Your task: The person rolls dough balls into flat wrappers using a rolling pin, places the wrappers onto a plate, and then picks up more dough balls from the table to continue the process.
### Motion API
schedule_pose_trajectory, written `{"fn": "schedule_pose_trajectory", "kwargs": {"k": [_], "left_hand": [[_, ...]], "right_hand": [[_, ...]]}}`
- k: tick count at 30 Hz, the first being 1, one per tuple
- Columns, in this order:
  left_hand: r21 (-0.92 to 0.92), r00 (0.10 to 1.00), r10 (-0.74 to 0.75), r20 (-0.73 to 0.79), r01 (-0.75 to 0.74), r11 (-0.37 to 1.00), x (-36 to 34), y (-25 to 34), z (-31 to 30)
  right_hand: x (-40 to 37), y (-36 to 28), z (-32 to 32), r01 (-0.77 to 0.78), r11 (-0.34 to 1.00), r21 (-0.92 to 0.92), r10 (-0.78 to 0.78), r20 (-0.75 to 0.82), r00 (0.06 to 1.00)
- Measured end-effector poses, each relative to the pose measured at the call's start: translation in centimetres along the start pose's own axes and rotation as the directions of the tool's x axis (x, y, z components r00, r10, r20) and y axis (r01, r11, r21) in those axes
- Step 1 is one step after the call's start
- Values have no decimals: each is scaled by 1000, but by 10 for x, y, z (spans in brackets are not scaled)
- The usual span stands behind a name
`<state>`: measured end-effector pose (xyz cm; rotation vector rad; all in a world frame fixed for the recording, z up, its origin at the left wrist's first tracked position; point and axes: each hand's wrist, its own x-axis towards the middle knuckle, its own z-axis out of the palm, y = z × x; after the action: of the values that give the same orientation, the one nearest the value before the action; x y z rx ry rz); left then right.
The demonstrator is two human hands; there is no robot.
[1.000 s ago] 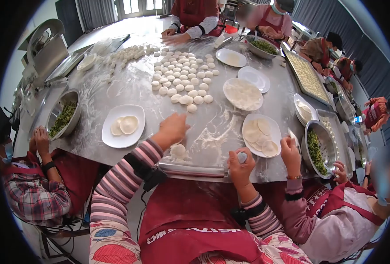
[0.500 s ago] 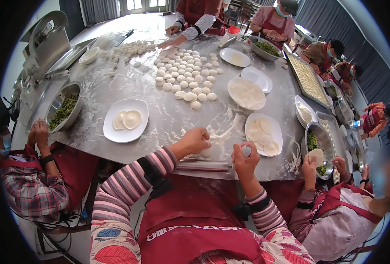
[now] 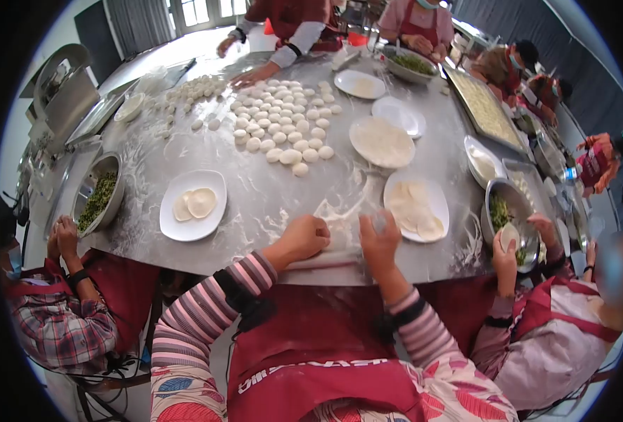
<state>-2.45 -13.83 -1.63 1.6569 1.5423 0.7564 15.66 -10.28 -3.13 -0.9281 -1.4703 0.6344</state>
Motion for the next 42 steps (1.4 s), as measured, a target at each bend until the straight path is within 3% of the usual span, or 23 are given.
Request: {"fn": "schedule_pose_trajectory", "kwargs": {"k": [3, 7, 8, 9, 11, 13, 14, 16, 19, 20, 22, 24, 25, 26, 28, 30, 32, 34, 36, 37, 38, 40, 42], "left_hand": [[313, 998, 51, -23, -41, 949, 12, 19, -3], [120, 977, 66, 204, -92, 989, 27, 8, -15], [194, 974, 160, 158, -190, 962, 27, -4, -13], [186, 981, 98, 165, -129, 974, 22, -2, -17], [185, 979, 18, 204, -57, 981, 14, 6, -22], [326, 984, 30, 173, -86, 941, 13, 13, -16], [326, 981, 32, 191, -94, 941, 20, 10, -12], [232, 997, 58, 57, -69, 970, 32, 1, -8], [222, 988, 66, 139, -96, 970, 24, -3, -17], [262, 982, 75, 174, -120, 958, 18, -5, -20], [247, 986, 134, 101, -155, 957, 15, -10, -25], [287, 976, 67, 206, -125, 950, 8, -8, -23], [357, 985, -12, 173, -52, 933, 10, 2, -22], [361, 983, -9, 184, -58, 931, 18, -1, -20], [280, 993, 68, 92, -92, 956, 32, -7, -17], [256, 989, 77, 124, -107, 961, 33, -11, -22], [292, 961, 156, 227, -220, 931, 19, -10, -25], [203, 979, 132, 157, -163, 965, 13, -7, -30], [-36, 935, -130, 331, 150, 988, 7, -2, -29], [184, 959, 64, 277, -118, 976, 16, -13, -22], [186, 952, 64, 299, -123, 975, 21, -12, -18], [290, 991, 50, 122, -84, 953, 30, -6, -13], [301, 989, 1, 145, -45, 952, 31, 1, -18]], "right_hand": [[29, 0, 23, 68, 975, -212, -73, -12, 997], [16, -5, 12, 191, 951, -243, -200, -10, 980], [8, -8, 3, 243, 933, -265, -262, -37, 964], [7, -12, -1, 257, 932, -254, -275, -35, 961], [-6, -22, -10, -22, 998, -58, 25, 46, 999], [17, -1, 14, 92, 974, -207, -89, 24, 996], [31, 11, 27, 120, 965, -234, -113, 41, 993], [38, 3, 32, 117, 958, -263, -107, 49, 993], [21, 0, 14, 63, 950, -304, -48, 57, 997], [5, -9, 0, 133, 966, -223, -131, 21, 991], [-1, -18, -8, 106, 987, -118, -99, 60, 993], [4, -16, -1, 94, 978, -189, -90, 31, 995], [16, 6, 17, 81, 949, -304, -82, 10, 997], [35, 5, 33, 62, 978, -201, -55, 37, 998], [46, 9, 44, 99, 969, -225, -96, 25, 995], [40, 8, 39, 89, 966, -244, -80, 43, 996], [10, -4, 7, 178, 940, -293, -184, 5, 983], [-3, -14, -7, 156, 974, -164, -151, 42, 988], [-11, -13, -11, 204, 963, -178, -200, 40, 979], [5, -13, -1, 105, 973, -205, -94, 62, 994], [20, -4, 17, 163, 952, -258, -167, 4, 986], [47, 9, 44, 174, 965, -197, -171, 31, 985], [45, 6, 42, 139, 967, -215, -136, 26, 990]]}}
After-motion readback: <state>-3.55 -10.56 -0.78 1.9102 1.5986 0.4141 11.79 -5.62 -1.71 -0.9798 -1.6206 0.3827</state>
